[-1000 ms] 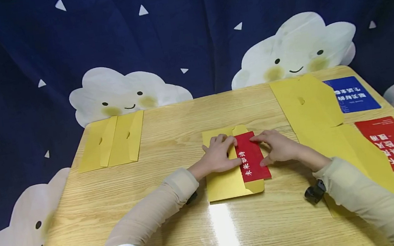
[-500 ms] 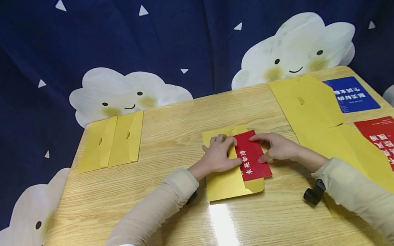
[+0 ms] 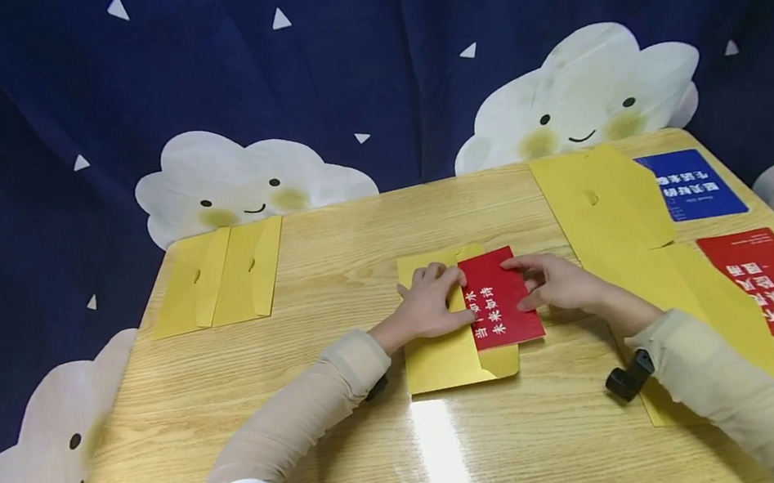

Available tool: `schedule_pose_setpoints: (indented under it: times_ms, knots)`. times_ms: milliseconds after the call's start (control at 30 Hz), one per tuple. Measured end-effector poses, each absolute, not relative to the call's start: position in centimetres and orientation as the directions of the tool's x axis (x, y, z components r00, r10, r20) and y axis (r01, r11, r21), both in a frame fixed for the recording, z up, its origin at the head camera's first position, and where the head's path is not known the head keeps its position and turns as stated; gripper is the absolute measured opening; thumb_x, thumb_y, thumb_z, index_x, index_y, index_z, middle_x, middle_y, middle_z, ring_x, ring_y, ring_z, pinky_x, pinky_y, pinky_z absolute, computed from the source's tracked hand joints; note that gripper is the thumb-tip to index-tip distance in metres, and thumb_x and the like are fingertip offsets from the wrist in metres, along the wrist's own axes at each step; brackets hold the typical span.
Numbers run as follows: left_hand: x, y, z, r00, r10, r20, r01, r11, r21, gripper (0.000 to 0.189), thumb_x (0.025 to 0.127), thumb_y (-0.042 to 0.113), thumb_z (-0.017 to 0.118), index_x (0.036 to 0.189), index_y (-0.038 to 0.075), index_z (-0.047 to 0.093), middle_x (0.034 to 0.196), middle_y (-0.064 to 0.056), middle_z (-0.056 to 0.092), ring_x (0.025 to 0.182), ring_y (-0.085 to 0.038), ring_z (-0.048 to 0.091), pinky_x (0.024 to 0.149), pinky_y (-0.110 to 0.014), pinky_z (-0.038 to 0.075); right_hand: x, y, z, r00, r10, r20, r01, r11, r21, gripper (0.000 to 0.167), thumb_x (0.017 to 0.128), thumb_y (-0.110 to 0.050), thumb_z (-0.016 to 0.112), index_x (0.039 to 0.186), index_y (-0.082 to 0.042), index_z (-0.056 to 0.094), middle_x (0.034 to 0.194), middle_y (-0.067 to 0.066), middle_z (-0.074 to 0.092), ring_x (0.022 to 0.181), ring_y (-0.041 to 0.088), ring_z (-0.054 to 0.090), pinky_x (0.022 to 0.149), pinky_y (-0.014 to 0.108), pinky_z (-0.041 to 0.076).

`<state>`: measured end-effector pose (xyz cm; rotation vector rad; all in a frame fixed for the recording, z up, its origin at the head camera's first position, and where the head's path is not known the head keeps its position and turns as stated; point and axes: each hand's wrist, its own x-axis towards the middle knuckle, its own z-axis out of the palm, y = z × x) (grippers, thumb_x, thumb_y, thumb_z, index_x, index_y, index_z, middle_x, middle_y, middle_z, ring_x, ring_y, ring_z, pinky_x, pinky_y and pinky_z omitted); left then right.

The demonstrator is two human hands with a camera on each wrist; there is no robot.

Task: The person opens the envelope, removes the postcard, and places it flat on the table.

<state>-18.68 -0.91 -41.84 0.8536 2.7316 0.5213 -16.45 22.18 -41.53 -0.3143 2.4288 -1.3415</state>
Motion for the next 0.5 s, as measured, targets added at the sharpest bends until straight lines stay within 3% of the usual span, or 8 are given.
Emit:
schedule_pose_setpoints:
  times_ms: [267, 500]
  knots:
    - [-18.7, -1.0, -41.9, -0.806, 0.581, -0.115, 0.495, 0.768, 0.407, 0.035, 0.079, 0.044, 0.059, 0.104, 0.024, 0.045, 0.13, -0.01, 0.038, 0.12, -0.03, 0.032, 0.086, -0.074, 0.019, -16.2, 22.9, -41.0, -0.927, -0.322, -0.194, 0.028, 0.455, -0.89, 0.067, 0.075, 0.004, 0.066, 0.135, 0.008, 0.035, 0.129, 0.029, 0.04, 0.069, 0.019, 0.048, 0.056, 0.026, 0.042]
    - [-18.7, -1.0, -42.0, -0.801, 0.587, -0.12, 0.501, 0.765, 0.404, 0.036, 0.079, 0.045, 0.058, 0.106, 0.024, 0.046, 0.131, -0.01, 0.037, 0.122, -0.032, 0.031, 0.086, -0.074, 0.018, -15.9, 23.5, -40.6, -0.928, -0.307, -0.209, 0.079, 0.388, -0.918, 0.067, 0.077, 0.005, 0.063, 0.137, 0.008, 0.032, 0.132, 0.032, 0.035, 0.077, 0.022, 0.058, 0.063, 0.028, 0.049]
